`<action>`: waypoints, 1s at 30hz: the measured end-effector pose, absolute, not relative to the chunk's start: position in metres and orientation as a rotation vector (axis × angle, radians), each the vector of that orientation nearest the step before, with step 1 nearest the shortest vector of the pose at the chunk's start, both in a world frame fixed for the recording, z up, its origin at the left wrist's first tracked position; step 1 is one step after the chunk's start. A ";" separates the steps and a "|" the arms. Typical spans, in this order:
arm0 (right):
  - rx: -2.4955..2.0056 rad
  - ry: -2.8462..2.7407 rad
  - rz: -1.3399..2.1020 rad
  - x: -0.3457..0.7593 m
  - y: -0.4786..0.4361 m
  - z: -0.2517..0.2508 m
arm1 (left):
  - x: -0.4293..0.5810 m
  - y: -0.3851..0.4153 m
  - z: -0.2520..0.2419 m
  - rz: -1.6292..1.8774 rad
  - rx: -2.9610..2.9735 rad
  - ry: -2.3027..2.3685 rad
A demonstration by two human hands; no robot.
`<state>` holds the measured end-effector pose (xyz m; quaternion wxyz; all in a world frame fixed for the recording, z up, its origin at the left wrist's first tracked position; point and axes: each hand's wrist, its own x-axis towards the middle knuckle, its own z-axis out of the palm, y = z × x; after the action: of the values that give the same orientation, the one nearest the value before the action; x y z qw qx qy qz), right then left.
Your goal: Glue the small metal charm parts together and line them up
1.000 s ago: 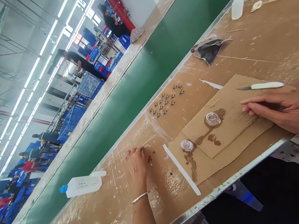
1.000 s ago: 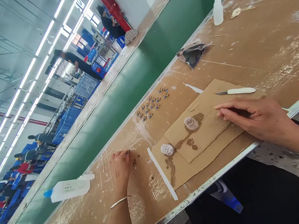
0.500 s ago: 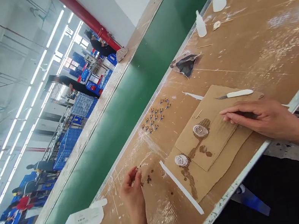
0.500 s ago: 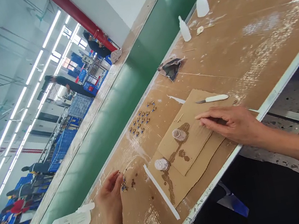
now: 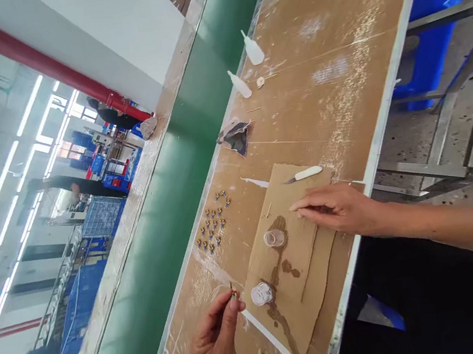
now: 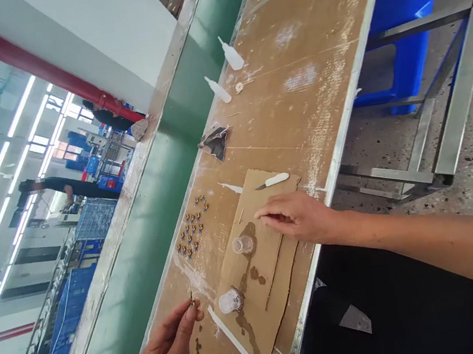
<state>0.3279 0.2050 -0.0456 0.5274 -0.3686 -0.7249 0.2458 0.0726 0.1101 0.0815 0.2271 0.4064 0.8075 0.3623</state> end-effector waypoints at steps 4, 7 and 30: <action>-0.815 -1.715 0.525 0.327 0.208 -0.051 | 0.088 0.124 0.081 0.928 1.130 2.255; -0.800 -1.712 0.514 0.327 0.210 -0.054 | 0.100 0.134 0.079 0.884 1.138 2.288; -0.854 -1.715 0.631 0.334 0.213 -0.053 | 0.146 0.178 0.066 0.238 1.704 2.346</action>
<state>0.3342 0.2127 -0.0525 0.5332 -0.3581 -0.7193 0.2648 0.1459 0.1779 0.0659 0.1161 0.5819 0.8009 0.0812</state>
